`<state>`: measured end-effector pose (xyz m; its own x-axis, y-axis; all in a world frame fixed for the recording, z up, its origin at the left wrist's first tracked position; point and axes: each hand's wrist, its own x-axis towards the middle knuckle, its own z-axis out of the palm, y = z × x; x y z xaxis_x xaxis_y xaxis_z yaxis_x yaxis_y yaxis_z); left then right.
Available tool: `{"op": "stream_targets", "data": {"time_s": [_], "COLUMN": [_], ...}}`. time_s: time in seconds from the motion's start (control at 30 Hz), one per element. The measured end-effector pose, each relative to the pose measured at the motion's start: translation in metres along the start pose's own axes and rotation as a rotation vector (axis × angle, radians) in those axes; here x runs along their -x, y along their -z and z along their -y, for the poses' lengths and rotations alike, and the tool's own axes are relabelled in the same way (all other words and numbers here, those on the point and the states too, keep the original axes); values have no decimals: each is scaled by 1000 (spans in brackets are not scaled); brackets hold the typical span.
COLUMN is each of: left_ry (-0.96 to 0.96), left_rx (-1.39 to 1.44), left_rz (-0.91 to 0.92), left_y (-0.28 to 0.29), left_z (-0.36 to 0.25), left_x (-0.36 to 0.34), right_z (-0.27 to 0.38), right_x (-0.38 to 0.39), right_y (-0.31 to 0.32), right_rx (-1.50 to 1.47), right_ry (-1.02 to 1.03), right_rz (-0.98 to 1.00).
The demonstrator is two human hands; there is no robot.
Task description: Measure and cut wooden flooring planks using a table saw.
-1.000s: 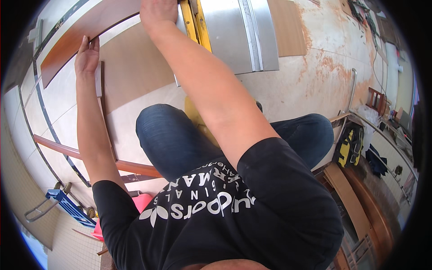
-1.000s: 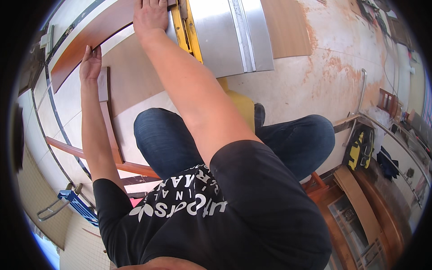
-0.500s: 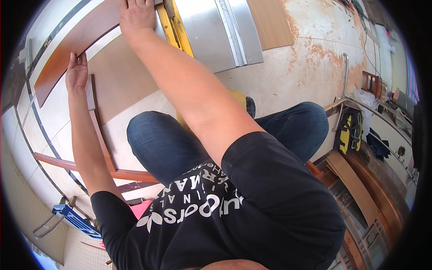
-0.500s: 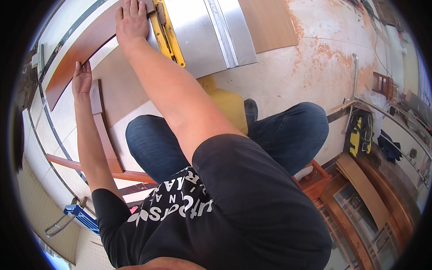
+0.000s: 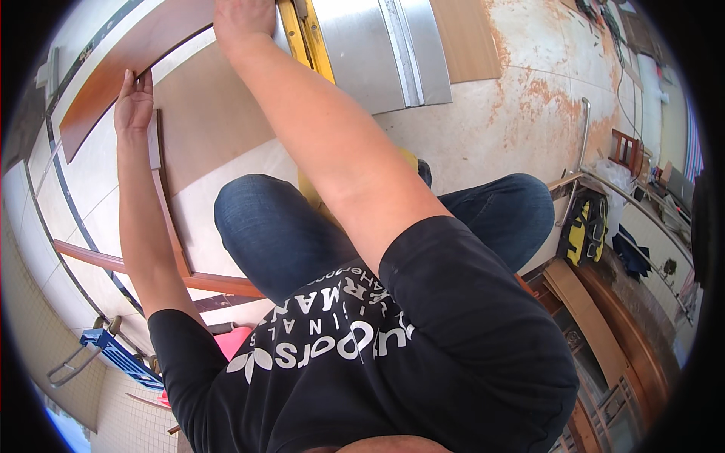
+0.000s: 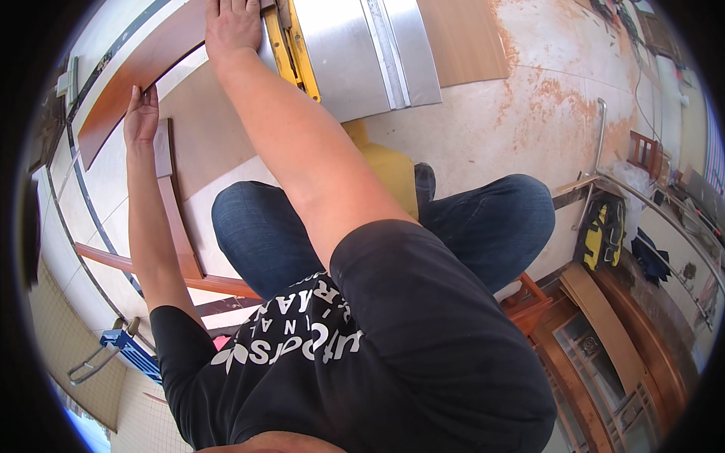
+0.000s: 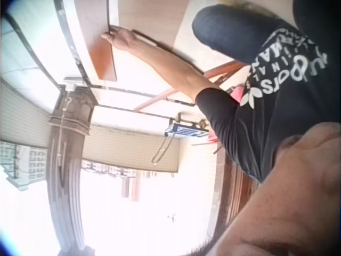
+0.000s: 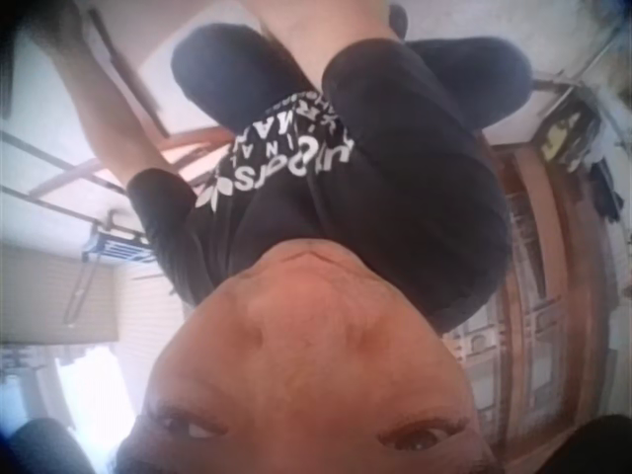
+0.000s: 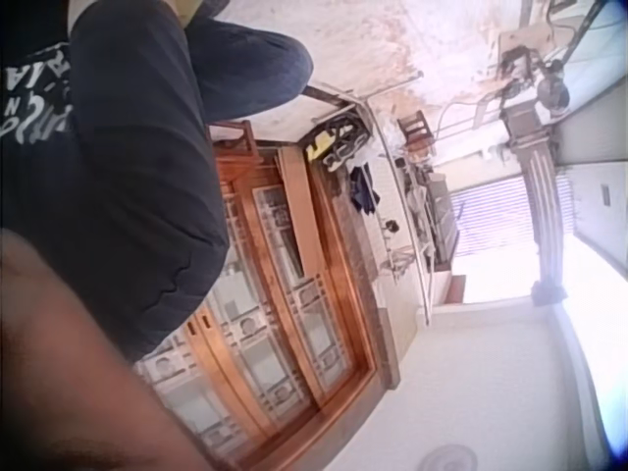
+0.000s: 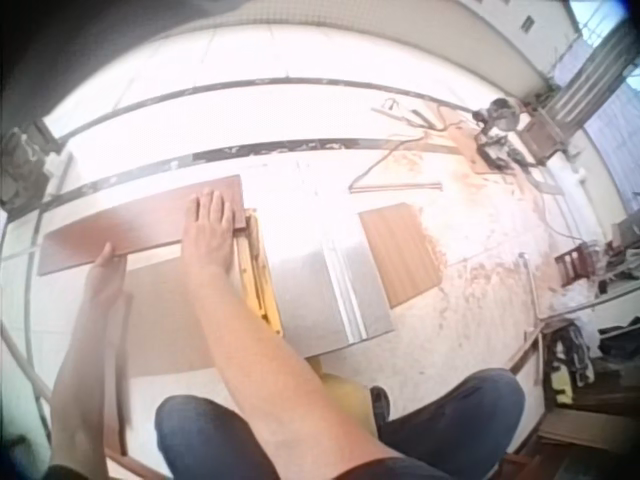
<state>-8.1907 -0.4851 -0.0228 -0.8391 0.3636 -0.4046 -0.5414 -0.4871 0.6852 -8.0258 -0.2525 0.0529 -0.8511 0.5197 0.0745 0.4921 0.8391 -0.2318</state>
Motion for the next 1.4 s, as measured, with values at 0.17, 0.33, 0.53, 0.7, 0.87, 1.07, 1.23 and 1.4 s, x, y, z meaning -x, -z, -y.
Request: {"op": "stream_targets", "data": {"time_s": [0.17,0.33,0.53,0.7,0.87,1.07,1.23,1.4], "left_ry": [9,-2,7,5,-2,-16,-11,-6], "left_rx": [-6,-3,15,23,6,-5,-2,1], "left_rz": [14,14,-20,5,4,-22,-17,-16], "left_y": [-9,4,8,8,2,5,5,7], "left_z": [6,-2,1,1,5,1,3,1], "left_x": [1,-1,-2,-4,-1,2,1,-1], "right_z": [-6,2,1,0,-4,1,0,0], "right_x": [-1,7,11,4,0,2,3,6], "right_y": [2,20,14,3,-11,-9,-8,-4], "right_rx": [11,22,32,-73,-50,-8,2,-11], "right_ry": [-5,13,15,-8,4,21,18,19], "right_rz": [21,92,49,56,-22,-26,-18,-7]}}
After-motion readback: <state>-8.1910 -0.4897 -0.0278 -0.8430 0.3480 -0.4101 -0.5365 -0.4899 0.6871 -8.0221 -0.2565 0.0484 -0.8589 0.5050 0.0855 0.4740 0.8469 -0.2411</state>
